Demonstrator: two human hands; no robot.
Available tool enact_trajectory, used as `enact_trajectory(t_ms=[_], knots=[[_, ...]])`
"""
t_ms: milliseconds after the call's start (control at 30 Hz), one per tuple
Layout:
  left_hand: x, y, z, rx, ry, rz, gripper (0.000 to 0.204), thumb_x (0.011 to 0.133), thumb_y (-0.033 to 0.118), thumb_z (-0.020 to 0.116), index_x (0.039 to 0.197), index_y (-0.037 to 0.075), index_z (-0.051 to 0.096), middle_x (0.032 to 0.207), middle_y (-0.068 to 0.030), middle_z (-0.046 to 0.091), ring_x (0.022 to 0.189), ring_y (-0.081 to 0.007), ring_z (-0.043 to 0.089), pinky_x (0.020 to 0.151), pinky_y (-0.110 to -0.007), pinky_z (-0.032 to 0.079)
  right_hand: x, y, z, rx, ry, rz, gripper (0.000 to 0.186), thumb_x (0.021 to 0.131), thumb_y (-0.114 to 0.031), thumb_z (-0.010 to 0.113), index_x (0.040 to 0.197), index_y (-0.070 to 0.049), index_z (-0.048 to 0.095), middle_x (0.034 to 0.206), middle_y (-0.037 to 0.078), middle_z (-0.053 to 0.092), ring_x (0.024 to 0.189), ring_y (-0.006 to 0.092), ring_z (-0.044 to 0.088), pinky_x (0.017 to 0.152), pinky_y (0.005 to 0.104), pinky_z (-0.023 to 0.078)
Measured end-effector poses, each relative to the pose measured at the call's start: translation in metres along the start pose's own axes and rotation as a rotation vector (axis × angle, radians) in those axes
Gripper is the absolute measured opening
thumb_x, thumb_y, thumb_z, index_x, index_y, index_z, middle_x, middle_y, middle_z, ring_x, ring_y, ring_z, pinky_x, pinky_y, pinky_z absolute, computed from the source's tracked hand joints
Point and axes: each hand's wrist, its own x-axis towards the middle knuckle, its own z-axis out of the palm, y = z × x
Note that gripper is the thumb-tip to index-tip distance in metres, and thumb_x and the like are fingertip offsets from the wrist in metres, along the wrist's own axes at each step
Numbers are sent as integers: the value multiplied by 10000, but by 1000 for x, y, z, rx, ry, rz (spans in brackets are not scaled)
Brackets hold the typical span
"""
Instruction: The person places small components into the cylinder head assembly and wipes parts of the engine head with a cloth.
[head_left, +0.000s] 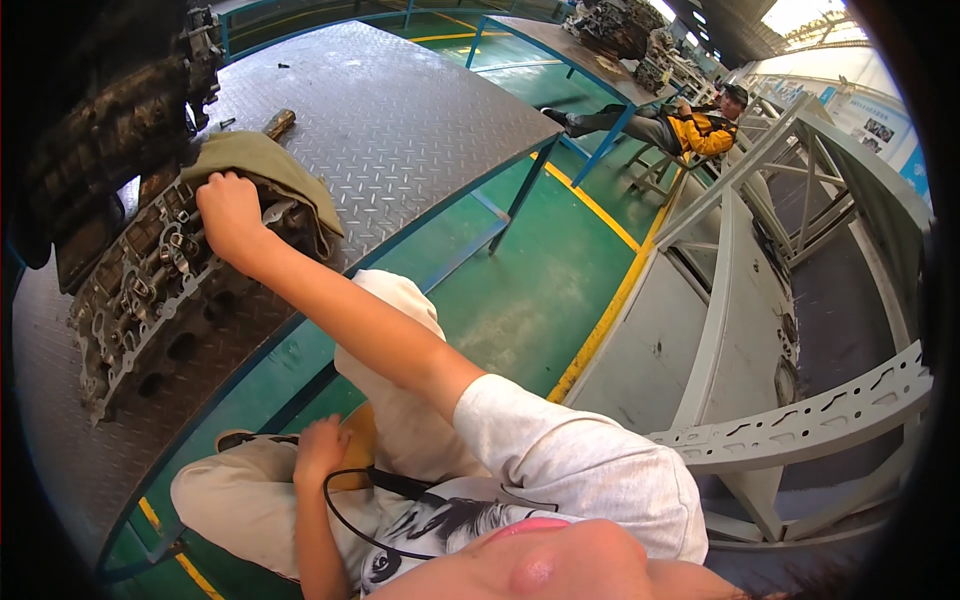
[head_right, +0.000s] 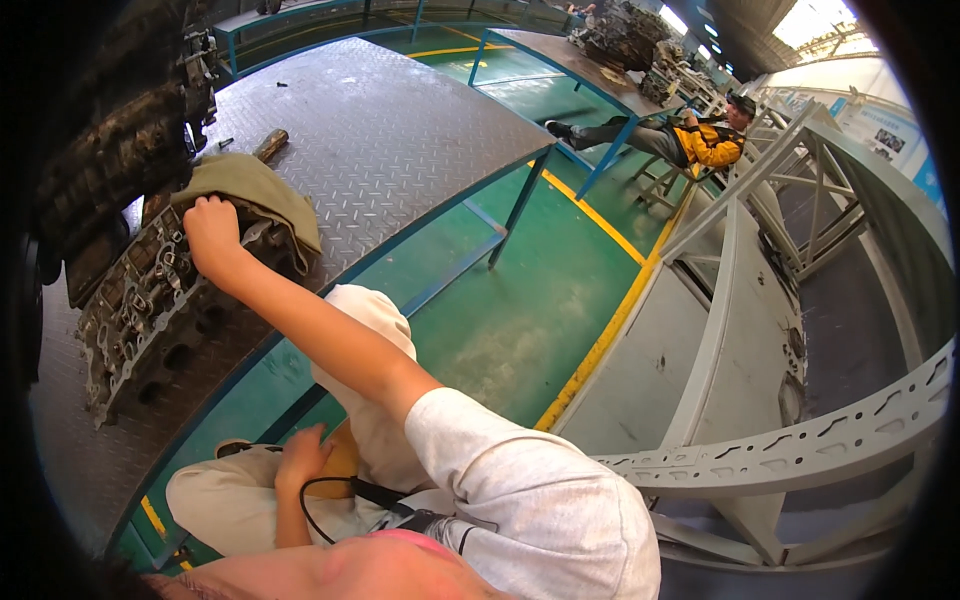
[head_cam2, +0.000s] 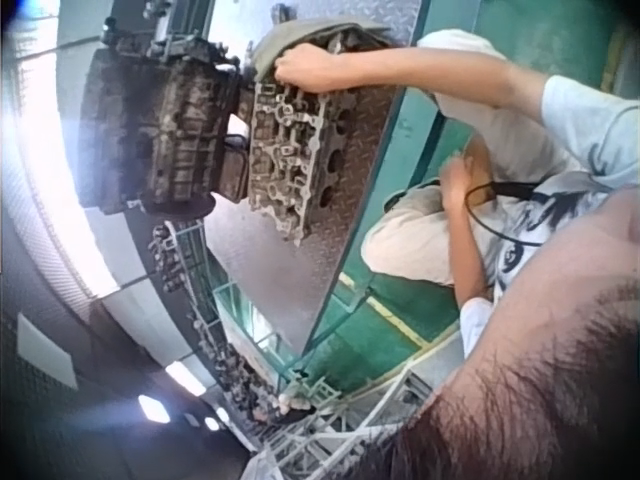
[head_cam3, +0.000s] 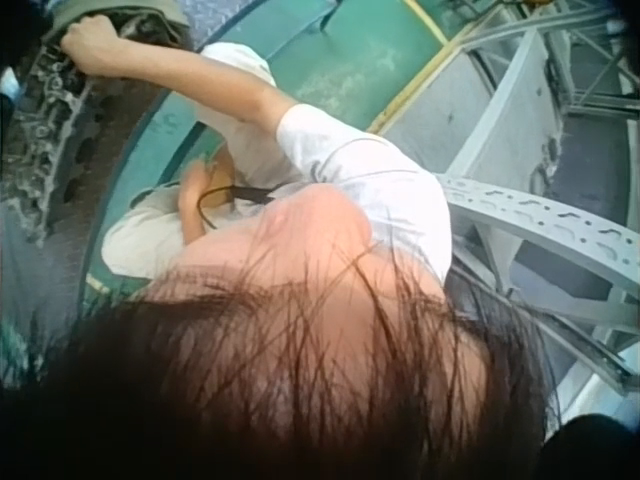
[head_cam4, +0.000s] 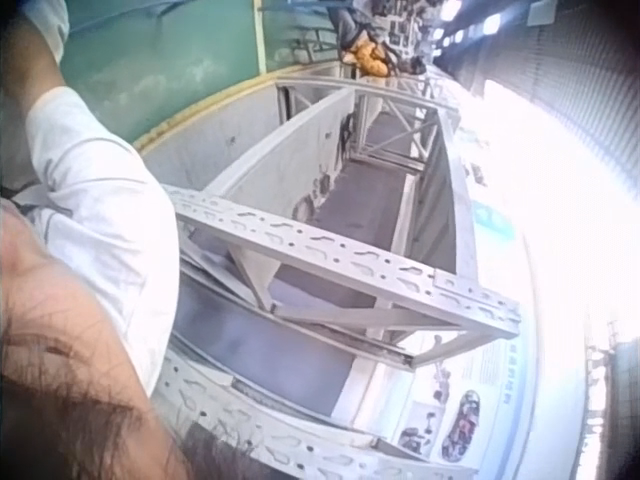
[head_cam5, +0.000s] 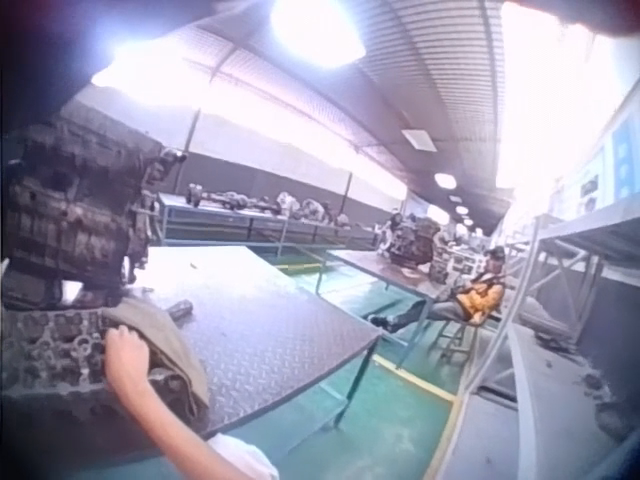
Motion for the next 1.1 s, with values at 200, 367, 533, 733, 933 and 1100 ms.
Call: enact_trajectory(t_ms=[200,367,533,733,933,1100], knots=[[2,2,-1,12,12,10,286,815,237,601,963,-5,561,858,-216,614,835,-387,587,725,-462,473,4,10,6,113,-38,29,52,623,-77,668,674,-77,661,758,104,638,821,271,605,683,347,478],[0,5,-4,28,-26,-23,287,809,238,607,955,-5,560,861,-215,614,838,-387,586,728,-466,470,2,9,-3,10,-16,-31,69,594,-59,659,661,-76,656,746,116,636,790,288,609,680,365,478],[3,6,-2,19,-2,-12,280,806,240,610,938,-2,560,864,-215,614,832,-387,585,723,-468,469,5,26,-3,231,-49,22,63,616,-45,626,671,-62,652,738,157,625,785,336,605,706,417,482],[0,3,-2,34,33,-2,259,811,230,602,934,5,567,865,-214,616,833,-382,588,715,-469,469,6,22,-6,273,-31,-37,59,637,-59,618,685,-59,654,742,169,625,781,346,606,703,422,479],[0,-19,26,4,-49,-32,251,802,253,578,913,29,555,843,-211,616,801,-406,588,674,-505,466,5,20,-5,491,-332,-65,79,706,-14,558,762,-1,612,662,168,604,650,279,611,588,390,479],[7,-8,23,50,-68,-67,286,825,292,575,951,36,567,842,-185,623,842,-375,600,723,-472,469,9,26,-18,757,-388,-216,215,753,4,562,941,-12,664,803,183,653,753,296,645,689,341,496]])
